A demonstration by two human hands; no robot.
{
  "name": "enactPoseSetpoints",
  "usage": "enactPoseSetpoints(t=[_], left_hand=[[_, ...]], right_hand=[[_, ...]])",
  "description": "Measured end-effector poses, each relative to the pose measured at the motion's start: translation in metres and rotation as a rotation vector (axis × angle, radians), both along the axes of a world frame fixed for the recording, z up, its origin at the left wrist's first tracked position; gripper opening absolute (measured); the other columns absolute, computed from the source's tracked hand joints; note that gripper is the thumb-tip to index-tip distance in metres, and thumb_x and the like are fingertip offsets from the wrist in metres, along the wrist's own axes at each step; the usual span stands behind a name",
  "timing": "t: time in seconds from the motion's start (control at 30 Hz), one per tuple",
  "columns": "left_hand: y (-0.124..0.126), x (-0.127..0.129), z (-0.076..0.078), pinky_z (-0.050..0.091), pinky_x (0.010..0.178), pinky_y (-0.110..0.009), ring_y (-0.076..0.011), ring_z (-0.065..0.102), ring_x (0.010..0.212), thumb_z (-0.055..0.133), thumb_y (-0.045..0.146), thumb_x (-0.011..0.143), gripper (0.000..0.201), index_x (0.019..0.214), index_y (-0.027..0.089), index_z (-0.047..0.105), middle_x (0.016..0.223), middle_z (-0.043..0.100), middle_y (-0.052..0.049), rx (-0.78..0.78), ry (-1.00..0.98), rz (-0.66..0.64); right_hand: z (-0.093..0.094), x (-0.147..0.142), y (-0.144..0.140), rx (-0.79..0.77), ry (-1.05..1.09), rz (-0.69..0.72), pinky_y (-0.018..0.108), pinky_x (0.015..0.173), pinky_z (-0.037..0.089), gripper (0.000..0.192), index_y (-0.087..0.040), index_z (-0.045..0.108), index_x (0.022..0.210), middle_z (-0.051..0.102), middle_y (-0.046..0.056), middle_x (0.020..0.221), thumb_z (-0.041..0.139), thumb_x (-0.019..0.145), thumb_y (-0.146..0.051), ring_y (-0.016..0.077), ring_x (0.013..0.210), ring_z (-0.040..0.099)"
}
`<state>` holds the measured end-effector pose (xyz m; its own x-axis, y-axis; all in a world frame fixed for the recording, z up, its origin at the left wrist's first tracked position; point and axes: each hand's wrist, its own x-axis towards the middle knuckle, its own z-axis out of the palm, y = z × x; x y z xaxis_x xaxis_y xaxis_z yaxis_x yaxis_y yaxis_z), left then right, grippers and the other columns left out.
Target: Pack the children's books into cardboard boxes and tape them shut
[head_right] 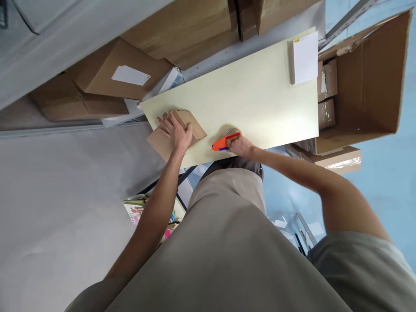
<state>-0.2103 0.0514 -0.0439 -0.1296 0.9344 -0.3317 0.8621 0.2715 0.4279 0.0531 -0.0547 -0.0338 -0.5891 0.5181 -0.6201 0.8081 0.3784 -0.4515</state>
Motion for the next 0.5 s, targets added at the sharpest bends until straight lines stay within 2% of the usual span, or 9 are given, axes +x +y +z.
enactPoseSetpoints(t=[0.07, 0.13, 0.33, 0.43, 0.5], left_hand=[[-0.003, 0.001, -0.002, 0.006, 0.148, -0.077, -0.0482, -0.011, 0.185, 0.083, 0.036, 0.096, 0.092, 0.177, 0.018, 0.043, 0.194, 0.022, -0.025, -0.003, -0.046, -0.017], [-0.008, 0.004, -0.001, 0.004, 0.148, -0.077, -0.0481, -0.013, 0.185, 0.085, 0.036, 0.095, 0.092, 0.176, 0.018, 0.044, 0.194, 0.022, -0.025, 0.000, -0.083, -0.047], [-0.026, 0.004, 0.013, -0.008, 0.149, -0.071, -0.0407, -0.010, 0.186, 0.082, 0.024, 0.088, 0.088, 0.172, 0.025, 0.053, 0.195, 0.029, -0.016, 0.005, -0.094, -0.206], [-0.038, 0.000, 0.022, -0.011, 0.150, -0.068, -0.0380, -0.009, 0.187, 0.075, 0.018, 0.087, 0.088, 0.172, 0.024, 0.054, 0.198, 0.023, -0.012, -0.048, -0.046, -0.306], [-0.050, -0.001, 0.027, -0.013, 0.149, -0.068, -0.0375, -0.010, 0.186, 0.071, 0.015, 0.087, 0.088, 0.173, 0.024, 0.055, 0.199, 0.017, -0.010, -0.063, -0.006, -0.312]], right_hand=[[0.000, 0.021, 0.004, 0.035, -0.085, -0.051, 0.054, 0.108, 0.054, 0.060, 0.008, 0.053, 0.161, 0.080, 0.038, 0.131, 0.037, 0.121, -0.035, 0.0450, 0.127, 0.079], [0.001, 0.025, 0.015, 0.072, -0.116, -0.070, 0.053, 0.109, 0.053, 0.062, 0.007, 0.049, 0.163, 0.080, 0.037, 0.132, 0.030, 0.123, -0.037, 0.0444, 0.128, 0.078], [-0.008, -0.020, 0.048, 0.083, -0.046, 0.009, 0.054, 0.110, 0.051, 0.061, 0.004, 0.054, 0.161, 0.081, 0.031, 0.131, 0.028, 0.122, -0.035, 0.0455, 0.132, 0.077], [-0.013, -0.040, 0.048, 0.069, 0.028, 0.075, 0.055, 0.111, 0.052, 0.060, 0.000, 0.058, 0.160, 0.079, 0.030, 0.140, 0.029, 0.120, -0.034, 0.0448, 0.138, 0.074], [-0.013, -0.052, 0.044, 0.056, 0.062, 0.107, 0.054, 0.112, 0.053, 0.060, 0.001, 0.058, 0.161, 0.079, 0.030, 0.141, 0.032, 0.118, -0.032, 0.0444, 0.138, 0.074]])
